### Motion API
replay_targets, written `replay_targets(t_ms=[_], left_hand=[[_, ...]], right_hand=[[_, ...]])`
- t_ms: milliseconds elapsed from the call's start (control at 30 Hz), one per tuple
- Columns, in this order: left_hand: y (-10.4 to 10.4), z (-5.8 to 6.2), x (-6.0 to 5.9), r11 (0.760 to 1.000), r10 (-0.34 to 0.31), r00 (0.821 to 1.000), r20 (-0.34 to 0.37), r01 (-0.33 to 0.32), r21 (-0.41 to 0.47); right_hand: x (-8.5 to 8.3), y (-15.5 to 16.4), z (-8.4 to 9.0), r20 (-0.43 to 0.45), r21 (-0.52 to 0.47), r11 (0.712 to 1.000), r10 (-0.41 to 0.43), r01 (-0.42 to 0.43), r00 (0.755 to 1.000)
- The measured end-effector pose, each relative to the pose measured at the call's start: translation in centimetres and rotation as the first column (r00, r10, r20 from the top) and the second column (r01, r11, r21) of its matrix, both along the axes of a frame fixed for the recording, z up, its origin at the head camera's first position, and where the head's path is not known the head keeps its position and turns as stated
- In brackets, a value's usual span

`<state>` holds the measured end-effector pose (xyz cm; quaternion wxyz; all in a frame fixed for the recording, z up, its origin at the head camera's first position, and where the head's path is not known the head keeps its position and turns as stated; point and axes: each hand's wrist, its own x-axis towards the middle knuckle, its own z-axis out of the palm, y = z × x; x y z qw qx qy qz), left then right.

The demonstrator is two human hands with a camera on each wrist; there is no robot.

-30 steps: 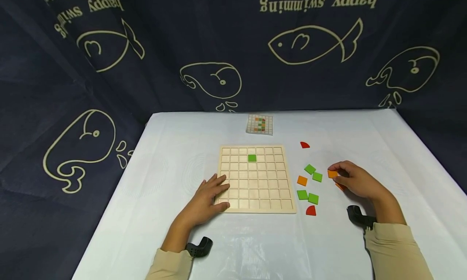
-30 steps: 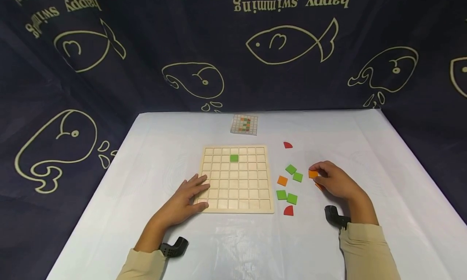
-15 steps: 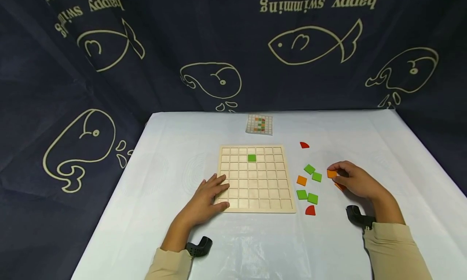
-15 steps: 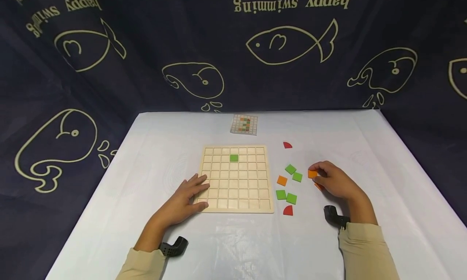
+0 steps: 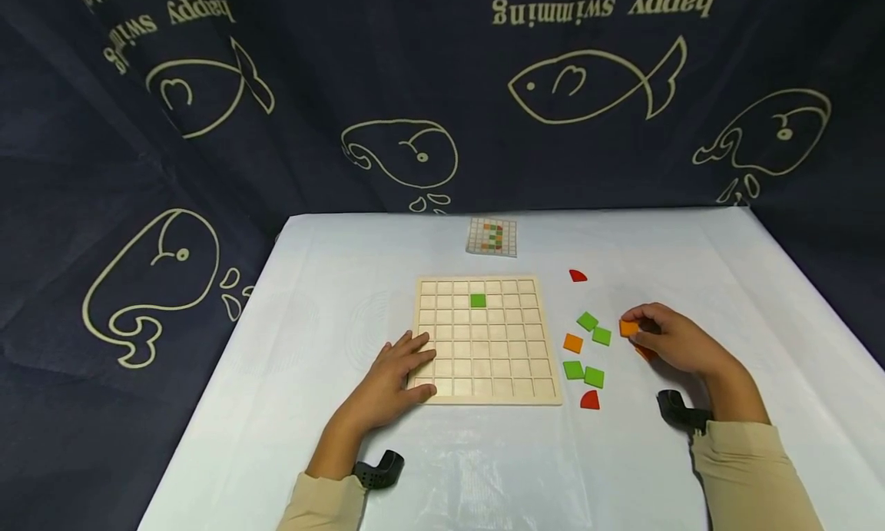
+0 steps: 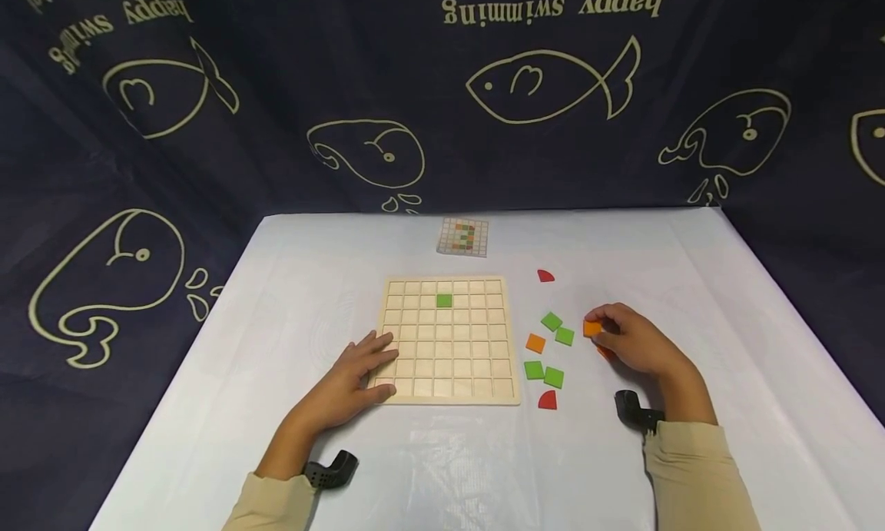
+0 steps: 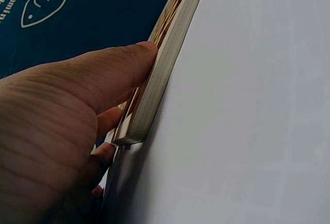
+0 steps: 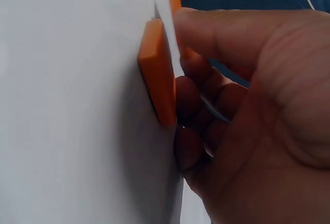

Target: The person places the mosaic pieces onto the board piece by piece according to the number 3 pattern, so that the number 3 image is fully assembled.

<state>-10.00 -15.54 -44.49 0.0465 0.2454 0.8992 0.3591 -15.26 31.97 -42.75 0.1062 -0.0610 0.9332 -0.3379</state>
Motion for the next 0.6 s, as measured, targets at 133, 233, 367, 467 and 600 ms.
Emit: replay_targets(t_ms=[133, 233, 367, 467, 600], left_hand=[[-0.1, 0.0, 0.0, 1.0, 0.002, 1.0, -0.002, -0.002, -0.008], [-0.1, -0.2, 0.1, 1.0, -0.004, 1.0, -0.016, 0.004, -0.005], [-0.2, -0.2, 0.1, 1.0, -0.01, 1.0, -0.013, 0.01, -0.005], [-0.2, -0.1, 0.1, 1.0, -0.008, 1.0, -0.001, 0.008, -0.01], [-0.1, 0.0, 0.0, 1.0, -0.002, 1.0, 0.009, 0.002, -0.015]], right_hand=[[-0.2, -0.3, 0.5, 0.007, 0.015, 1.0, 0.012, -0.012, 1.0], [-0.4, -0.6, 0.9, 0.009, 0.022, 1.0, 0.021, -0.021, 1.0], [-0.9, -1.2, 1.4, -0.006, 0.022, 0.999, 0.034, -0.034, 0.999], [-1.4, -2.0, 1.9, -0.004, 0.008, 0.999, 0.031, -0.031, 1.0], [-2.2, -3.4, 2.6, -0.005, 0.002, 1.0, 0.029, -0.029, 1.0]])
